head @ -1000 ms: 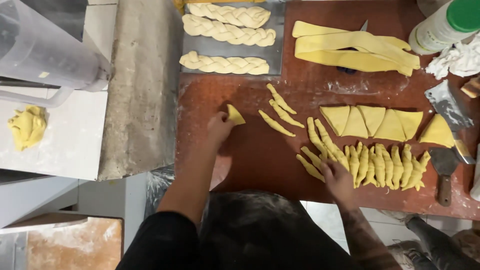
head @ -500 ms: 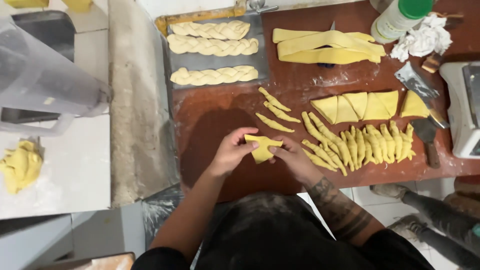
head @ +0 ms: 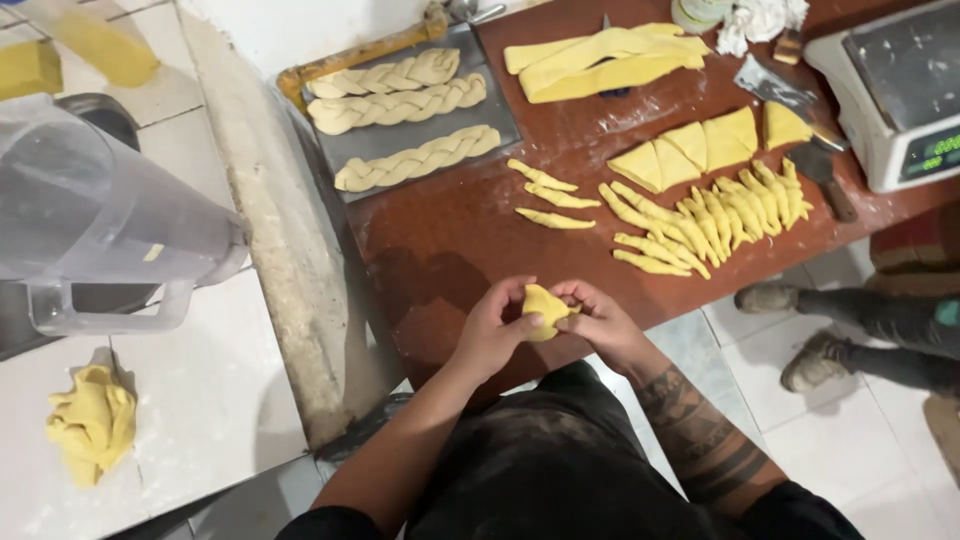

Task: Shaping triangular pieces of dough into crescent rolls by rolling them on a floured work surface.

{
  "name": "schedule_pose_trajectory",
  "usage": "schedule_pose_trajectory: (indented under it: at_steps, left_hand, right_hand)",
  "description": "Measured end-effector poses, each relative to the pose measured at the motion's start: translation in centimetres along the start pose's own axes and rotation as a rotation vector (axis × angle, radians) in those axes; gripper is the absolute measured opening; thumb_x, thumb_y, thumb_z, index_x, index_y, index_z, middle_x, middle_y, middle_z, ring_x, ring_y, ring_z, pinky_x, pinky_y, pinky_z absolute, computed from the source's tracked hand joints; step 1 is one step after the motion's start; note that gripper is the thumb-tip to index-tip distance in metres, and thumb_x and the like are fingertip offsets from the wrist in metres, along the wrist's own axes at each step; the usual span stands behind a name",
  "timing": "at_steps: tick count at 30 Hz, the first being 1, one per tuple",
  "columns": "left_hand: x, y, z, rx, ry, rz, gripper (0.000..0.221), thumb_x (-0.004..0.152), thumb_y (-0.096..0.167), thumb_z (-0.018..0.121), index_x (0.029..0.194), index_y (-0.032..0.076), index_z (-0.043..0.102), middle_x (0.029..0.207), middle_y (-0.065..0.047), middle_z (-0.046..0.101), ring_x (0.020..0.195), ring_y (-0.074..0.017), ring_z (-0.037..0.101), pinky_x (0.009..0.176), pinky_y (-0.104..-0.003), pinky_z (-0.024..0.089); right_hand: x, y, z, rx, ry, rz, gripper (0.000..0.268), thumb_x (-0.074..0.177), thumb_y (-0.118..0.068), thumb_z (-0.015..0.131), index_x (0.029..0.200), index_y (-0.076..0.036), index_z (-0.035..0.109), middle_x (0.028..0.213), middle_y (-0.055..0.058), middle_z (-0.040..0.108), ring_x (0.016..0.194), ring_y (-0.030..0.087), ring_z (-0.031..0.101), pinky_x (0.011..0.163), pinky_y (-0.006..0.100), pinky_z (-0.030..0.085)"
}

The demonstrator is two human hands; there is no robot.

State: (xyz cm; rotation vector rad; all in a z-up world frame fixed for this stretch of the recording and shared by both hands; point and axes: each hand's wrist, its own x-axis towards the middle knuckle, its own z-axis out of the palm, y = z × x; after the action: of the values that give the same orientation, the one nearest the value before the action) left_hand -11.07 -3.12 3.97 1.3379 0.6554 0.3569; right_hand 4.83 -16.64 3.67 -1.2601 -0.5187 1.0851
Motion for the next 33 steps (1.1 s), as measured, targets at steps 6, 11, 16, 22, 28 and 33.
schedule_pose_trajectory:
  at_steps: [6, 11, 16, 22, 28, 33]
  left_hand:
    - [-1.7, 0.0, 0.7, 0.262, -0.126, 0.222, 0.064, 0.086, 0.02, 0.079, 0.147, 0.022, 0.058, 0.109, -0.009, 0.07, 0.105, -0.0306, 0.067, 0.09, -0.041, 0.057]
    - [-2.5, 0.9, 1.1, 0.389, -0.15, -0.241, 0.08, 0.074, 0.048, 0.085, 0.144, 0.024, 0.055, 0.14, -0.012, 0.062, 0.134, -0.0327, 0.057, 0.113, -0.044, 0.047]
    - [-2.6, -2.1, 0.2, 0.309, -0.155, -0.381, 0.023, 0.075, 0.036, 0.081, 0.085, 0.016, 0.078, 0.061, -0.004, 0.072, 0.061, -0.0173, 0.074, 0.059, -0.03, 0.06]
    - [-1.7, -4.5, 1.0, 0.016, -0.119, -0.428, 0.027, 0.076, 0.012, 0.067, 0.1, 0.005, 0.074, 0.063, -0.01, 0.065, 0.051, -0.0169, 0.058, 0.048, -0.029, 0.05]
    - [-3.1, -3.0, 0.6, 0.263, -0.215, -0.36, 0.03, 0.095, 0.031, 0.067, 0.075, 0.012, 0.056, 0.059, -0.002, 0.049, 0.055, -0.0121, 0.041, 0.052, -0.031, 0.031]
    - [-0.1, -2.7, 0.8, 0.54, -0.23, -0.69, 0.039, 0.096, 0.044, 0.058, 0.095, 0.012, 0.08, 0.059, -0.008, 0.051, 0.055, -0.0193, 0.049, 0.06, -0.031, 0.04]
  right_hand:
    - [-1.6, 2.0, 0.0, -0.191, 0.037, 0.088, 0.019, 0.097, -0.018, 0.069, 0.096, 0.001, 0.07, 0.07, 0.012, 0.067, 0.061, 0.02, 0.066, 0.056, 0.03, 0.054]
    - [-1.4, 1.7, 2.2, -0.343, 0.267, 0.073, 0.034, 0.104, -0.028, 0.061, 0.08, -0.005, 0.066, 0.051, 0.011, 0.064, 0.043, 0.016, 0.063, 0.038, 0.024, 0.049]
    - [-1.9, 1.8, 3.9, -0.912, 0.191, -0.07, 0.037, 0.104, -0.046, 0.053, 0.088, -0.014, 0.064, 0.077, 0.015, 0.074, 0.077, 0.039, 0.073, 0.068, 0.047, 0.057]
    - [-1.2, -1.3, 5.8, -1.132, 0.222, -0.177, 0.037, 0.103, -0.044, 0.054, 0.084, -0.013, 0.064, 0.075, 0.013, 0.07, 0.079, 0.036, 0.073, 0.07, 0.045, 0.059]
    - [-1.2, -1.0, 2.9, -0.847, 0.128, -0.218, 0.041, 0.103, -0.042, 0.053, 0.088, -0.013, 0.078, 0.085, 0.002, 0.077, 0.083, 0.014, 0.073, 0.074, 0.03, 0.054]
    - [1.2, -1.0, -0.2, -1.12, 0.142, -0.085, 0.061, 0.1, -0.064, 0.04, 0.07, -0.013, 0.058, 0.072, 0.005, 0.065, 0.07, 0.027, 0.065, 0.063, 0.042, 0.044]
